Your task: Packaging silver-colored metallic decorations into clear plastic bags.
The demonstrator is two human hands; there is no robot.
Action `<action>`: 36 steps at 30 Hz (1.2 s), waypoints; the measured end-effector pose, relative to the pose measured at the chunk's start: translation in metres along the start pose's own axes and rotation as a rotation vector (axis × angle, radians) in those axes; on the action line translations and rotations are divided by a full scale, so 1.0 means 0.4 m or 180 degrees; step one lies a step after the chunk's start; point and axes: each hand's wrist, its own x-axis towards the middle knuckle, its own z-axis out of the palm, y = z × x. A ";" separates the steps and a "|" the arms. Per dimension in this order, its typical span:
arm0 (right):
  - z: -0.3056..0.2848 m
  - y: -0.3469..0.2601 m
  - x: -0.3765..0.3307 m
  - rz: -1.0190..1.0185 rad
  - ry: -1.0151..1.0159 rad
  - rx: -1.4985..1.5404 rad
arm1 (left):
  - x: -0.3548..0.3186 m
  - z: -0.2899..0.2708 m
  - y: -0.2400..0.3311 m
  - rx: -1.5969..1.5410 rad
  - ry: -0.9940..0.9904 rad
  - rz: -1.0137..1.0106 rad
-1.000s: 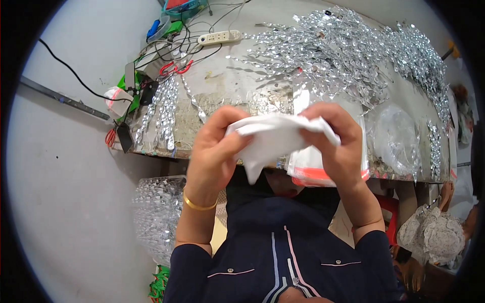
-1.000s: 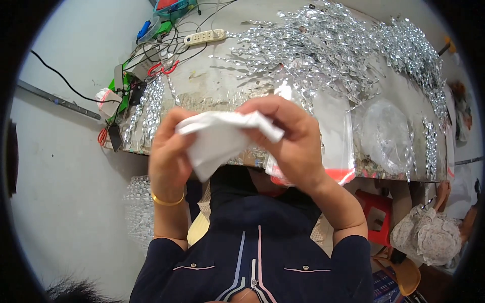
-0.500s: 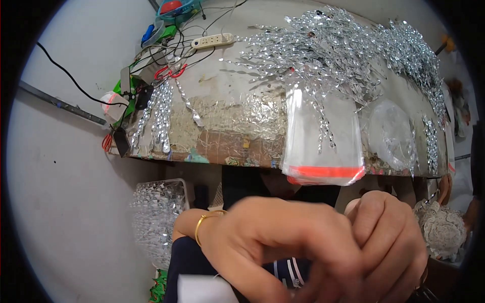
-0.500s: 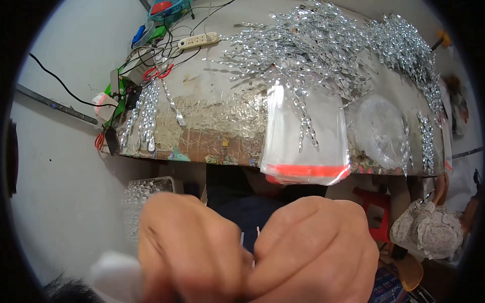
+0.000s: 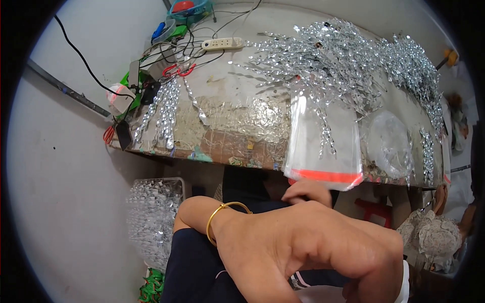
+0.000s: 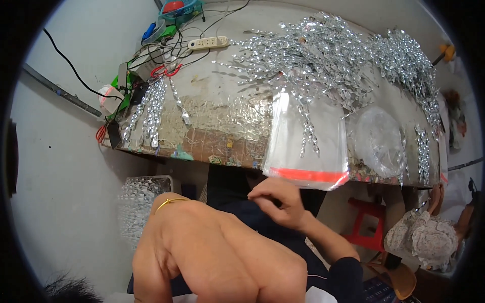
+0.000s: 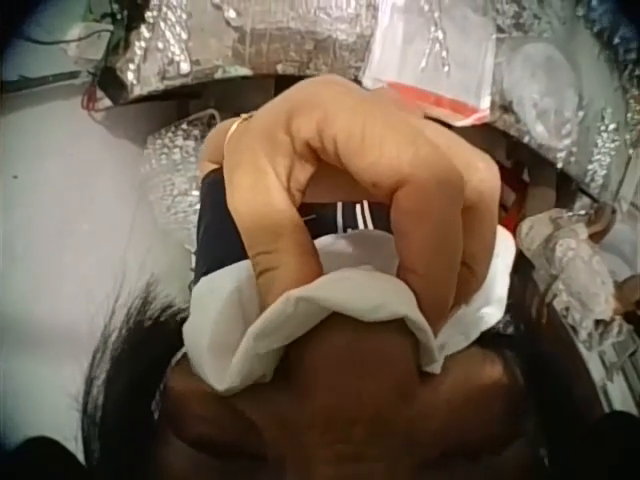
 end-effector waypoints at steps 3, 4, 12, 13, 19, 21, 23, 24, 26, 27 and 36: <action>0.043 0.061 -0.093 0.1113 -0.0396 0.0084 | 0.008 0.024 0.016 -0.0554 0.0147 -0.0186; 0.049 0.063 -0.107 0.1339 -0.0393 0.0050 | 0.005 0.025 0.018 -0.0560 0.0126 -0.0161; 0.122 0.095 -0.159 0.0902 -0.0902 -0.0305 | -0.039 0.077 0.034 -0.0171 0.0644 0.0011; 0.119 0.098 -0.156 0.0984 -0.0947 -0.0320 | -0.043 0.075 0.037 -0.0155 0.0663 0.0028; 0.125 0.112 -0.166 0.1201 -0.1144 0.0020 | -0.068 0.117 0.056 0.0424 0.1012 -0.0008; 0.131 0.115 -0.156 0.1451 -0.1183 0.0100 | -0.067 0.109 0.087 0.0539 0.1036 0.0013; 0.132 0.110 -0.152 0.1351 -0.1177 0.0023 | -0.063 0.108 0.107 0.0798 0.1012 0.0044; 0.132 0.112 -0.146 0.1367 -0.1217 0.0044 | -0.062 0.107 0.117 0.0939 0.1010 0.0059; 0.125 0.114 -0.139 0.1470 -0.1295 -0.0073 | -0.061 0.094 0.127 0.1162 0.0962 0.0065; 0.125 0.109 -0.143 0.1385 -0.1220 -0.0066 | -0.063 0.090 0.130 0.1278 0.0937 0.0071; 0.149 0.117 -0.142 0.1501 -0.1254 -0.0029 | -0.129 0.066 0.107 0.0870 0.0581 0.0238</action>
